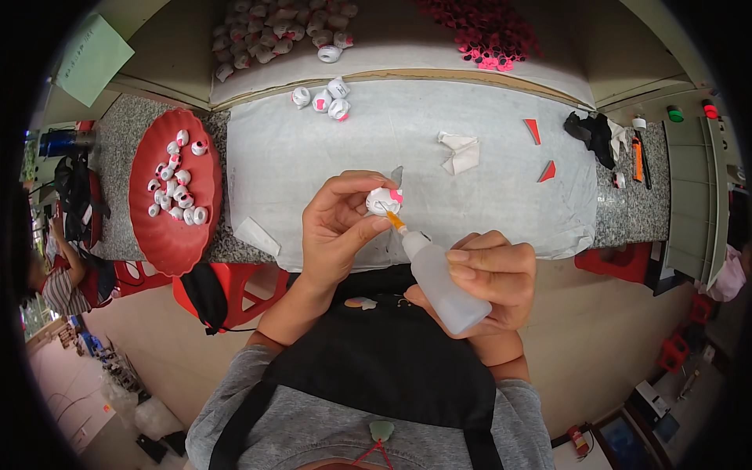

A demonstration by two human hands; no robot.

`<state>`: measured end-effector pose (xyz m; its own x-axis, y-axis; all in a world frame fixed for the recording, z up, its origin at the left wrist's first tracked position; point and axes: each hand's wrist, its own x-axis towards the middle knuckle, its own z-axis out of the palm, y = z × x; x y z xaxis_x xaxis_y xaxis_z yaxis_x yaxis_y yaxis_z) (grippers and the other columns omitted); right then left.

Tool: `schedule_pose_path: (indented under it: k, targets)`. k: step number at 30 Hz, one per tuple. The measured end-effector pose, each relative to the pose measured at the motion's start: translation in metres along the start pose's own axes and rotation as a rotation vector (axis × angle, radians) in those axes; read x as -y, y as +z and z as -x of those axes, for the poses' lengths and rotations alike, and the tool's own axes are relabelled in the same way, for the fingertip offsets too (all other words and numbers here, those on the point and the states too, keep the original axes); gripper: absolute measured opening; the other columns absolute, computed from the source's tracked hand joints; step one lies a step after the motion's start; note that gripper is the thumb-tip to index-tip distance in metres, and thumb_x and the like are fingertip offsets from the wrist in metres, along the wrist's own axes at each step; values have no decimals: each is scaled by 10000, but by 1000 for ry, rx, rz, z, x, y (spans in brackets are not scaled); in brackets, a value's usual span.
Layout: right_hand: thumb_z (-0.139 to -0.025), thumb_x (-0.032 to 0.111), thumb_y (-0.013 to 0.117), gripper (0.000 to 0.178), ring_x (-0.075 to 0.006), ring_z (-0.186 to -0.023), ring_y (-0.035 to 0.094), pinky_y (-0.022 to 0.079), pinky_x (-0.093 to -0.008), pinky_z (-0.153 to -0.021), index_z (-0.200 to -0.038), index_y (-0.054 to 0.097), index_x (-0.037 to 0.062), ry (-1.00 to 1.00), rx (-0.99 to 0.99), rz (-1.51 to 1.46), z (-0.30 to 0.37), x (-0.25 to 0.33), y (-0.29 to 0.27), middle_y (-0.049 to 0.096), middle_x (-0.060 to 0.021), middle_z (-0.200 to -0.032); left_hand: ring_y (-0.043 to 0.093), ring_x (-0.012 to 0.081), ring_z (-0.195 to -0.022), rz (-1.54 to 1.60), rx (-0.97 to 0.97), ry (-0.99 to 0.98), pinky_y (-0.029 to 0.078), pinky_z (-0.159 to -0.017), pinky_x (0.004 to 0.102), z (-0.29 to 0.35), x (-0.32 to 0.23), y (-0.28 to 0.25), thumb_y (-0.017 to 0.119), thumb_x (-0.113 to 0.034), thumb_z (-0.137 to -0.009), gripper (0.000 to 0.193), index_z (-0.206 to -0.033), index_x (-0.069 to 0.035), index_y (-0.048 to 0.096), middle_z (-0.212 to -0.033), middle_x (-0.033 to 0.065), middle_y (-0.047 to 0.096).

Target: Applying glue and decorative components to plastic toy heads on an assembly line.

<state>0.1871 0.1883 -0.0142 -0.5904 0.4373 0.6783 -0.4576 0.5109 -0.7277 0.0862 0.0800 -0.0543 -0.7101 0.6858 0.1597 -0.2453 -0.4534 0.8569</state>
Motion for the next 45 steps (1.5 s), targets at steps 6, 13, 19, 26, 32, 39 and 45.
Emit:
schedule_pose_path:
  k: [6, 13, 19, 26, 32, 39, 45]
  targets:
    - [-558, 112, 735, 379, -106, -542, 423, 388, -208, -480, -782, 436, 55, 33, 16, -18, 1, 2, 0, 440, -52, -739, 468, 194, -941, -138, 13, 43, 369, -829, 305, 1, 0, -1, 549, 90, -670, 316, -970, 28, 469, -988, 131, 468]
    - [-554, 124, 738, 390, -104, -546, 420, 385, -218, -500, -788, 434, 51, 44, -14, 26, -1, 1, -1, 436, -47, -736, 463, 203, -963, -176, 3, 45, 366, -835, 310, -2, 0, -2, 533, 88, -685, 311, -981, 23, 464, -1003, 144, 476]
    - [-590, 88, 688, 344, -139, -585, 441, 413, -239, -518, -786, 410, 31, 165, -11, -12, -9, -11, -11, 428, -87, -756, 483, 167, -936, -33, -120, 11, 381, -809, 268, -6, -11, -13, 524, 74, -708, 320, -1015, 22, 450, -1029, 128, 491]
    - [-687, -36, 494, 273, -191, -767, 539, 477, -284, -582, -952, 433, -6, 595, 215, -88, -73, -77, -17, 480, -106, -888, 513, 190, -915, 37, -300, 115, 397, -789, 256, -9, -31, -39, 511, 78, -713, 329, -1027, 22, 428, -1019, 147, 497]
    - [-675, 86, 571, 306, -253, -780, 540, 449, -312, -633, -957, 471, 23, 76, 352, 879, -138, -179, 3, 506, -128, -925, 520, 208, -883, -16, -286, 90, 407, -797, 318, -1, -29, -38, 535, 31, -710, 340, -1033, 1, 432, -1021, 148, 490]
    - [-652, 155, 599, 315, -334, -798, 498, 403, -362, -704, -934, 506, 48, -144, 547, 1018, -149, -184, 9, 522, -160, -875, 520, 206, -889, -23, -268, 52, 409, -799, 315, -2, -29, -41, 523, 46, -712, 329, -1026, 11, 431, -1006, 154, 499]
    - [-708, 44, 545, 265, -146, -664, 521, 398, -235, -611, -968, 506, 9, 544, 391, 186, -117, -110, 14, 533, -57, -747, 514, 200, -898, 8, -272, 19, 413, -816, 341, -5, -24, -38, 515, 59, -709, 331, -1026, 16, 428, -1008, 159, 494]
